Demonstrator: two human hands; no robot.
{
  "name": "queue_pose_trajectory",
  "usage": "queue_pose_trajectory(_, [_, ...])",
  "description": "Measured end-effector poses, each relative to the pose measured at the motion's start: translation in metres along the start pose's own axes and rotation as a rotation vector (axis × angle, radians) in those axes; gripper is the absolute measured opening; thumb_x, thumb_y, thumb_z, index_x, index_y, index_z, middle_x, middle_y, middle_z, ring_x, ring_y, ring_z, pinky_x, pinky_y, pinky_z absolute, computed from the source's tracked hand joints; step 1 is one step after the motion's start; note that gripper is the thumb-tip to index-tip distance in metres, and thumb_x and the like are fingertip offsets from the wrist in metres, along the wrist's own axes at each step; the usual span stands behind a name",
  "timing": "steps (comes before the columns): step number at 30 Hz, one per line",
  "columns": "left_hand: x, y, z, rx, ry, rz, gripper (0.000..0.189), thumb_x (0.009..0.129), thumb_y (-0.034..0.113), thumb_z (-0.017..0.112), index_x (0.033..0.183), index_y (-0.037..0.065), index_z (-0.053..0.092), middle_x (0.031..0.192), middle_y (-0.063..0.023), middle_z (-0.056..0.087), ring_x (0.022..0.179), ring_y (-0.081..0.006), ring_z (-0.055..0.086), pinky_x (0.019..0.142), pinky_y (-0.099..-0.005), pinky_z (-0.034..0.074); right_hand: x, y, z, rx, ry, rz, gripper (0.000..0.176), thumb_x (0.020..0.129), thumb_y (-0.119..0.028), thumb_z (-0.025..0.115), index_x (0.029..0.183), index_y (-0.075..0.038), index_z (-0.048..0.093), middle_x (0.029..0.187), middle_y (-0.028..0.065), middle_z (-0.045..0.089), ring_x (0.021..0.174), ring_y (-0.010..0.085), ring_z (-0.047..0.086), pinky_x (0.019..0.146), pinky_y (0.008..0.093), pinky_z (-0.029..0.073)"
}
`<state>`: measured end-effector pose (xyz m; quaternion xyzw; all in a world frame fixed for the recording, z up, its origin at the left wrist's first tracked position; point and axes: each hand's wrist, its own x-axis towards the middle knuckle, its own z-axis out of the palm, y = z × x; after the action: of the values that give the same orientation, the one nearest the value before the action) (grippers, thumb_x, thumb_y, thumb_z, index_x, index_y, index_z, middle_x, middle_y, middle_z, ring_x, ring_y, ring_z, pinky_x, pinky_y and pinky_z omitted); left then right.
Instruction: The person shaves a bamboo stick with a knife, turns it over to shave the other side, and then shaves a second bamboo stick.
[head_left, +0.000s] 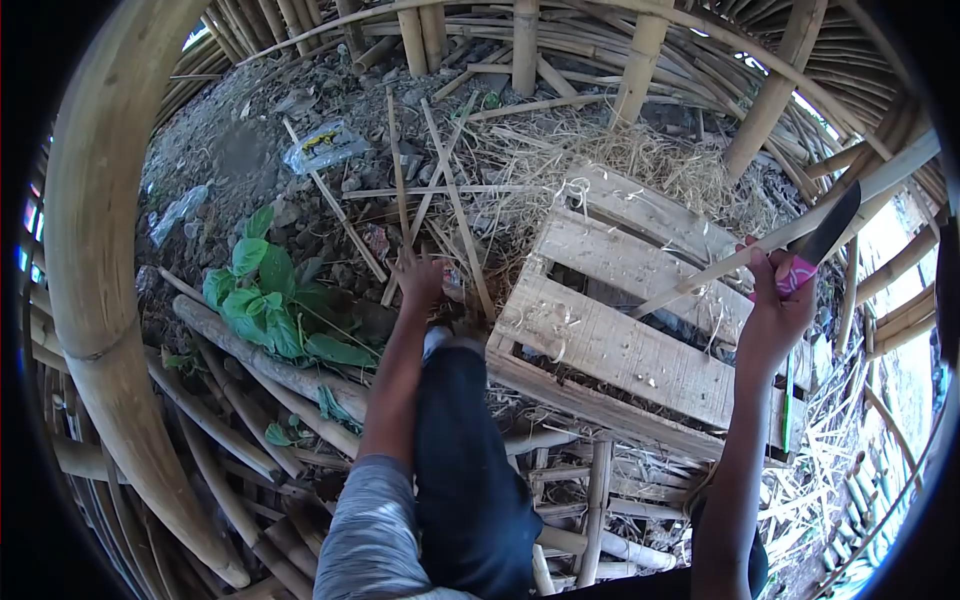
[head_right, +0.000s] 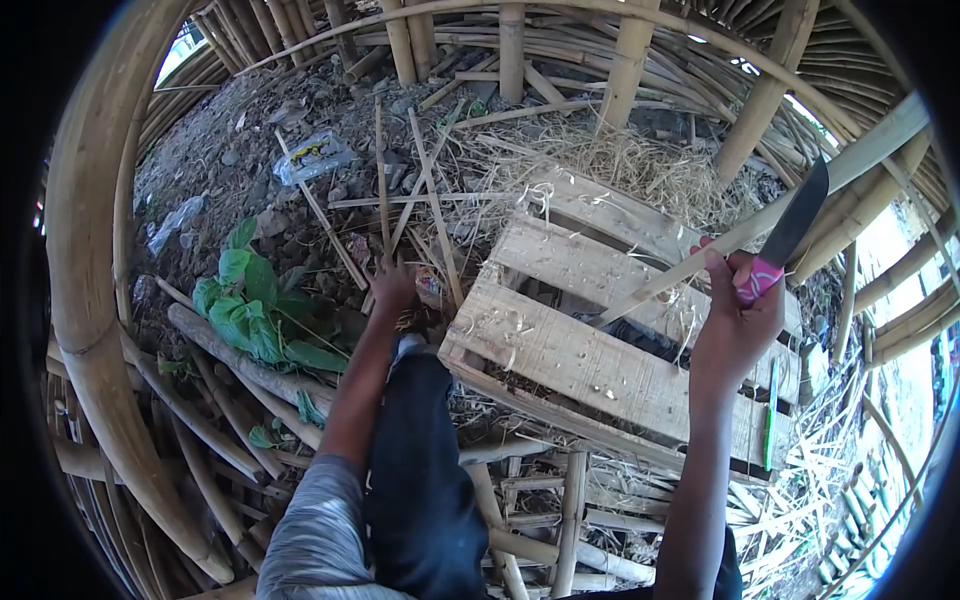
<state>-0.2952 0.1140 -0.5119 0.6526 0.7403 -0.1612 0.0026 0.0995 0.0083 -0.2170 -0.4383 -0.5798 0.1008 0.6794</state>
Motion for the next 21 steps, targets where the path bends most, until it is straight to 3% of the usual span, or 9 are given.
queue_pose_trajectory(2, [0.008,0.000,-0.022,-0.772,0.704,0.060,0.048,0.091,0.034,0.046,0.133,0.010,0.044,0.138,-0.0145,0.043,0.131,-0.0305,0.036,0.102,-0.0572,0.031,-0.003,0.005,-0.006,0.037,0.023,0.000,0.021,0.086,0.001,0.062,0.082,-0.009,0.043,0.080,0.0009,0.058,0.091,0.0195,0.067,0.054,0.0175,0.037])
queue_pose_trajectory(3, [0.007,-0.009,-0.007,-0.770,0.707,0.062,0.048,0.091,0.034,0.046,0.133,0.010,0.044,0.138,-0.0145,0.043,0.131,-0.0305,0.036,0.102,-0.0572,0.031,-0.003,0.002,-0.006,0.038,0.025,-0.001,0.021,0.086,0.001,0.062,0.082,-0.009,0.043,0.080,0.0009,0.058,0.091,0.0195,0.067,0.054,0.0175,0.037])
queue_pose_trajectory(5, [-0.004,-0.039,0.041,0.119,0.106,0.798,0.047,0.092,0.037,0.043,0.132,0.012,0.045,0.138,-0.0131,0.043,0.131,-0.0307,0.036,0.100,-0.0608,0.031,-0.004,-0.009,-0.006,-0.147,0.064,0.159,0.021,0.085,0.008,0.059,0.082,-0.004,0.042,0.083,0.0054,0.055,0.088,0.0201,0.066,0.076,0.0290,0.053])
queue_pose_trajectory(7, [-0.041,-0.053,-0.006,0.060,0.468,-0.147,0.044,0.091,0.034,0.044,0.130,0.012,0.046,0.135,-0.0141,0.045,0.127,-0.0300,0.041,0.099,-0.0588,0.033,-0.002,-0.003,-0.005,-0.074,0.027,0.081,0.020,0.085,0.008,0.059,0.082,-0.004,0.043,0.082,0.0055,0.055,0.088,0.0197,0.065,0.077,0.0288,0.053])
queue_pose_trajectory(9, [0.022,-0.086,0.025,-0.016,0.401,-0.346,0.043,0.091,0.033,0.045,0.129,0.013,0.047,0.136,-0.0148,0.044,0.126,-0.0265,0.043,0.103,-0.0549,0.031,-0.003,-0.006,-0.009,-0.013,-0.021,0.051,0.020,0.085,0.008,0.059,0.082,-0.003,0.043,0.081,0.0054,0.054,0.089,0.0196,0.065,0.078,0.0297,0.053])
queue_pose_trajectory(14, [-0.035,-0.032,0.006,-0.861,0.656,0.505,0.048,0.091,0.030,0.048,0.132,0.007,0.042,0.136,-0.0135,0.045,0.114,-0.0251,0.053,0.087,-0.0513,0.044,-0.007,-0.010,-0.007,-0.034,0.013,0.088,0.023,0.084,0.009,0.059,0.080,-0.004,0.040,0.082,0.0054,0.053,0.090,0.0211,0.065,0.080,0.0316,0.052])
queue_pose_trajectory(17, [-0.069,-0.073,0.015,0.007,0.432,0.541,0.054,0.093,0.034,0.046,0.138,0.006,0.035,0.143,-0.0127,0.037,0.127,-0.0276,0.042,0.098,-0.0495,0.037,-0.008,-0.007,-0.012,-0.051,-0.009,0.047,0.024,0.084,0.009,0.059,0.080,-0.005,0.040,0.082,0.0056,0.054,0.090,0.0206,0.065,0.080,0.0315,0.052])
queue_pose_trajectory(18, [-0.053,-0.069,0.001,-0.240,0.568,-0.130,0.059,0.094,0.039,0.042,0.141,0.006,0.031,0.149,-0.0130,0.027,0.136,-0.0309,0.027,0.107,-0.0494,0.025,-0.005,-0.009,-0.012,-0.050,-0.001,0.035,0.024,0.084,0.009,0.059,0.080,-0.005,0.040,0.082,0.0056,0.054,0.090,0.0206,0.065,0.080,0.0315,0.052])
queue_pose_trajectory(21, [-0.005,-0.108,-0.031,-0.906,0.879,-0.403,0.056,0.096,0.031,0.038,0.145,0.009,0.021,0.149,-0.0177,0.021,0.139,-0.0324,0.018,0.108,-0.0565,0.015,-0.007,-0.015,-0.011,-0.085,-0.011,-0.057,0.021,0.085,0.002,0.062,0.077,-0.009,0.046,0.073,-0.0024,0.054,0.065,0.0037,0.055,0.049,0.0185,0.031])
